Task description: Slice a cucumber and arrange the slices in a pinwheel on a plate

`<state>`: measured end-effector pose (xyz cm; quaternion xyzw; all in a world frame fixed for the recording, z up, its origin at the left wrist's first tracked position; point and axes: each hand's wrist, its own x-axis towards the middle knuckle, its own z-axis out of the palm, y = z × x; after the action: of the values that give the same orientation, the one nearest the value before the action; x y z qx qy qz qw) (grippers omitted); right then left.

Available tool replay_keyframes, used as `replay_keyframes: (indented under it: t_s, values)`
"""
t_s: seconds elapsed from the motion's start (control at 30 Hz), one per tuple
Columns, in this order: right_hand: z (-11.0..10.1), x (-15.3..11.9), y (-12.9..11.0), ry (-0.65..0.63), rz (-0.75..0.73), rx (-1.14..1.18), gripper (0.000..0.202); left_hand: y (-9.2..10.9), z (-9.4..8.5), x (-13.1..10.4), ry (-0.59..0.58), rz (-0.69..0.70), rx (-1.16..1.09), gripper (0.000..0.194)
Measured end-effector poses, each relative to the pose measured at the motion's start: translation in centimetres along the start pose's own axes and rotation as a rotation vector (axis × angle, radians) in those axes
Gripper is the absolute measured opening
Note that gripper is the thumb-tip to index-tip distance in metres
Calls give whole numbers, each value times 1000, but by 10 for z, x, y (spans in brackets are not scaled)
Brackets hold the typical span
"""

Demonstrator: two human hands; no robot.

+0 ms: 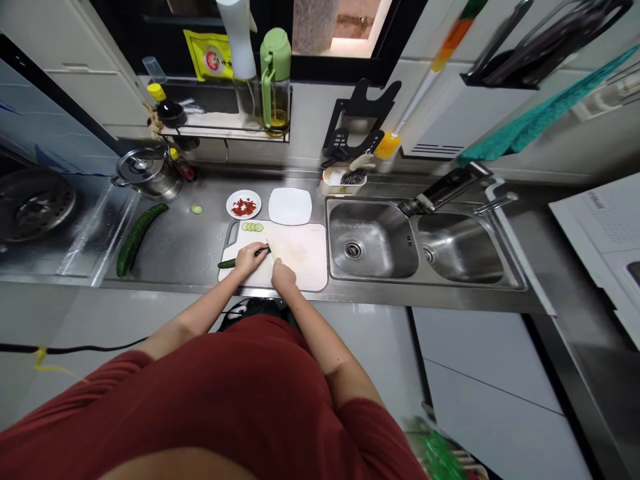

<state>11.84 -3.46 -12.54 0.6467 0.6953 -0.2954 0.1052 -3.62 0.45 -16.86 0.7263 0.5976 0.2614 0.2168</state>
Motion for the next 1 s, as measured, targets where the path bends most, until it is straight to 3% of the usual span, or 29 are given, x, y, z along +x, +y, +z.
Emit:
replay_keyframes:
  t_s: [0.8,1.0]
  values:
    - [10,-26,18,-27,-1,-38,32,1,-1,-1,3,13,3,24]
    - [-3,-35,31,-48,4,-72,30,1,-2,1,0,-12,34,24]
